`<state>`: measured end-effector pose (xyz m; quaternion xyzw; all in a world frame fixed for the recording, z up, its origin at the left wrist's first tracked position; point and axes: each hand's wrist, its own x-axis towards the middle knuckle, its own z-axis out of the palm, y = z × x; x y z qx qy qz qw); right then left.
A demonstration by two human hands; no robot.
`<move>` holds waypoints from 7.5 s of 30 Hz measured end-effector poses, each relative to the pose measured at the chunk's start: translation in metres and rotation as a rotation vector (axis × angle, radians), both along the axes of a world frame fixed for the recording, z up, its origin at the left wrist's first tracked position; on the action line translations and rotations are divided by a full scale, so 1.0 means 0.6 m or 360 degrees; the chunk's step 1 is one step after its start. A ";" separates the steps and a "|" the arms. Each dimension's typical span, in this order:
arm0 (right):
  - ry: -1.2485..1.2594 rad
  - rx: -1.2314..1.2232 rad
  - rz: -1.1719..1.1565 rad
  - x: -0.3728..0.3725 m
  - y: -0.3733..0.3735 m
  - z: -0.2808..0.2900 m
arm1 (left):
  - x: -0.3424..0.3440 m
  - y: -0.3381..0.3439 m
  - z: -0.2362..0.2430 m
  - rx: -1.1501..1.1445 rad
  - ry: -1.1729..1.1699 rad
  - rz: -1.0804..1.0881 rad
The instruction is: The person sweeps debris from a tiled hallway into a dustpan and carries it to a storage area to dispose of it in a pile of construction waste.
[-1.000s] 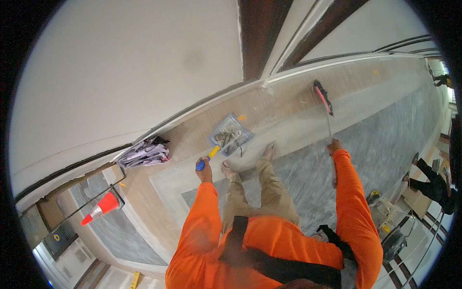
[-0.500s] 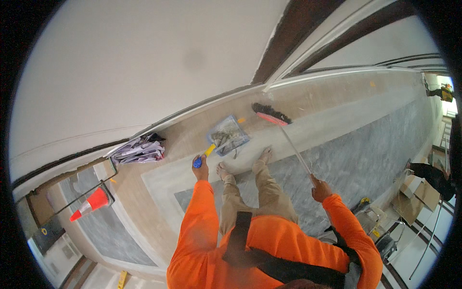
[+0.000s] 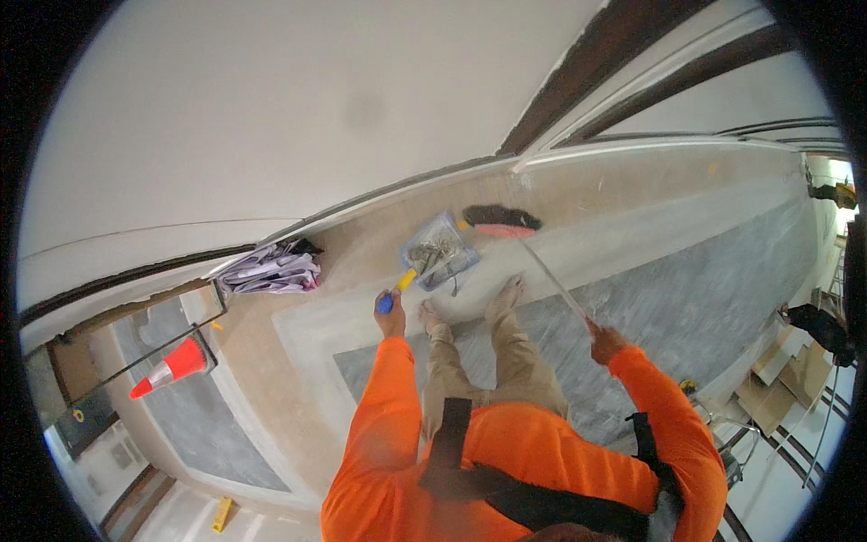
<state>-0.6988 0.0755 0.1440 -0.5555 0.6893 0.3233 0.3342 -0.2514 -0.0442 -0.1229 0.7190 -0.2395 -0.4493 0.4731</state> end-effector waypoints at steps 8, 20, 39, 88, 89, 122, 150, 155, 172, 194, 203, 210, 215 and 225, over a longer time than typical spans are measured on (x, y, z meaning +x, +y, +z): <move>0.0074 -0.0389 -0.0473 -0.026 0.036 -0.032 | 0.034 -0.013 0.026 -0.0174 -0.0021 -0.0126; -0.0376 0.0025 -0.0213 0.154 0.037 -0.031 | 0.031 -0.071 -0.019 -0.0161 -0.0096 -0.0170; -0.0468 0.0090 -0.0779 0.160 -0.013 0.002 | 0.131 -0.017 -0.010 -0.0089 -0.0066 -0.0162; -0.0608 0.0262 -0.0960 0.287 -0.036 0.014 | 0.261 0.073 -0.065 -0.0064 -0.0101 0.0210; -0.0552 0.0267 -0.0906 0.302 -0.040 0.025 | 0.260 0.070 -0.066 0.0018 -0.0107 0.0199; -0.0106 0.0400 -0.1512 -0.002 0.377 -0.163 | -0.072 -0.123 0.158 0.0245 0.0604 -0.0590; -0.0091 0.0394 -0.3182 -0.285 0.177 -0.046 | -1.043 -0.479 0.328 0.0513 0.0624 -0.1229; -0.0181 0.0324 -0.3069 -0.406 0.083 0.032 | -1.288 -0.548 0.412 0.0542 0.0564 -0.1375; -0.0166 0.0296 -0.3316 -0.518 0.133 -0.129 | -1.794 -0.570 0.428 0.0534 0.0640 -0.1918; -0.0159 0.0317 -0.4300 -1.217 0.235 -0.031 | -2.538 -0.476 0.401 0.0809 0.0615 -0.2230; -0.0002 -0.0152 -0.4758 -1.376 0.189 0.015 | -2.812 -0.354 0.510 0.0766 0.0534 -0.2315; -0.0125 -0.0096 -0.4703 -1.526 0.156 -0.065 | -2.984 -0.295 0.520 0.0756 0.0460 -0.2482; -0.0019 -0.0035 -0.4398 -1.651 0.211 -0.054 | -3.096 -0.235 0.475 0.0741 0.0618 -0.2474; 0.0561 0.1235 -0.3556 -1.908 0.343 -0.119 | -3.298 -0.185 0.460 0.0431 0.0364 -0.2717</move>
